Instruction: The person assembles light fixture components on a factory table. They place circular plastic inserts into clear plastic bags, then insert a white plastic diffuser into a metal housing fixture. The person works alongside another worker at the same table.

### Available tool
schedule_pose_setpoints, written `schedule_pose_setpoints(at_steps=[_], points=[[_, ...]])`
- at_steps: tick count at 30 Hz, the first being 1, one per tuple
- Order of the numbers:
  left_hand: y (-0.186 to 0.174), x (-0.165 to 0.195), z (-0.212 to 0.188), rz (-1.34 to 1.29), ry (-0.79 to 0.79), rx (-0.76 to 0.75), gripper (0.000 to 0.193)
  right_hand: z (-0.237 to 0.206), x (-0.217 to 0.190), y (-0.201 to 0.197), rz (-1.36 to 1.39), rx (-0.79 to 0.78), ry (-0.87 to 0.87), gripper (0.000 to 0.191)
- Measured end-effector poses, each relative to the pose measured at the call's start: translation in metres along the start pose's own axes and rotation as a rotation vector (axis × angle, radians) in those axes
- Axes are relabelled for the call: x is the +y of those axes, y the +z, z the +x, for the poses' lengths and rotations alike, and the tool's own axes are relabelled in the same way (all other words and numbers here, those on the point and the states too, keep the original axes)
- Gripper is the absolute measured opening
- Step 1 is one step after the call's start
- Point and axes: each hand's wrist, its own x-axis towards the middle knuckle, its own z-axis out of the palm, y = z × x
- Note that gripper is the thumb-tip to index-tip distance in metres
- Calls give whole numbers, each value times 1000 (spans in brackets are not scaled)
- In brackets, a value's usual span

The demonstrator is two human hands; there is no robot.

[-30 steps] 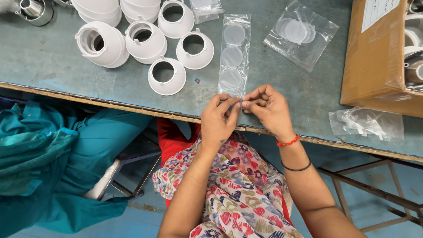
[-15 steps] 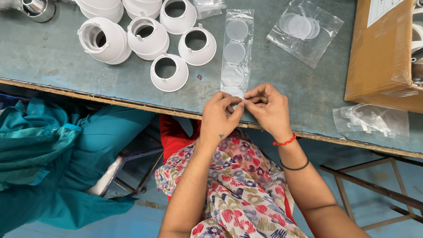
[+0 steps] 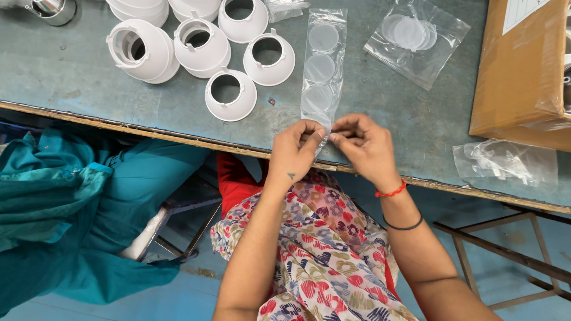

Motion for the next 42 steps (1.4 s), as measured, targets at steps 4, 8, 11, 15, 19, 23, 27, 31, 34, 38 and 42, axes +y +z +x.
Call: schedule_pose_setpoints(at_steps=[4, 8, 11, 15, 19, 23, 27, 31, 34, 38, 42], points=[[1, -10, 1, -282, -32, -69, 12, -3, -6, 0, -69, -38, -42, 43], [-5, -18, 1, -393, -11, -139, 17, -3, -10, 1, -46, -28, -101, 52], [-9, -19, -1, -442, 10, -164, 23, -4, -9, 2, -56, -37, -156, 50], [-7, -17, -5, -334, 4, -124, 25, -6, -6, 3, -65, -29, -190, 42], [-7, -10, -7, -274, 61, -95, 20, -4, -1, 1, 37, -6, -103, 36], [-8, 3, -12, -84, 247, -86, 21, 9, 3, -7, 404, -24, 228, 24], [-1, 17, -17, 207, 511, 16, 22, 23, 7, -9, 400, -86, 252, 20], [1, 23, -9, 49, 329, 77, 22, 26, 8, -12, 454, -105, 286, 17], [-1, 23, -3, 48, 233, 75, 30, 26, 8, -14, 443, -114, 273, 19], [-1, 21, -2, 88, 273, 71, 29, 28, 7, -16, 475, -129, 293, 19], [-1, 20, -4, 114, 278, 80, 29, 28, 4, -18, 489, -140, 299, 19]])
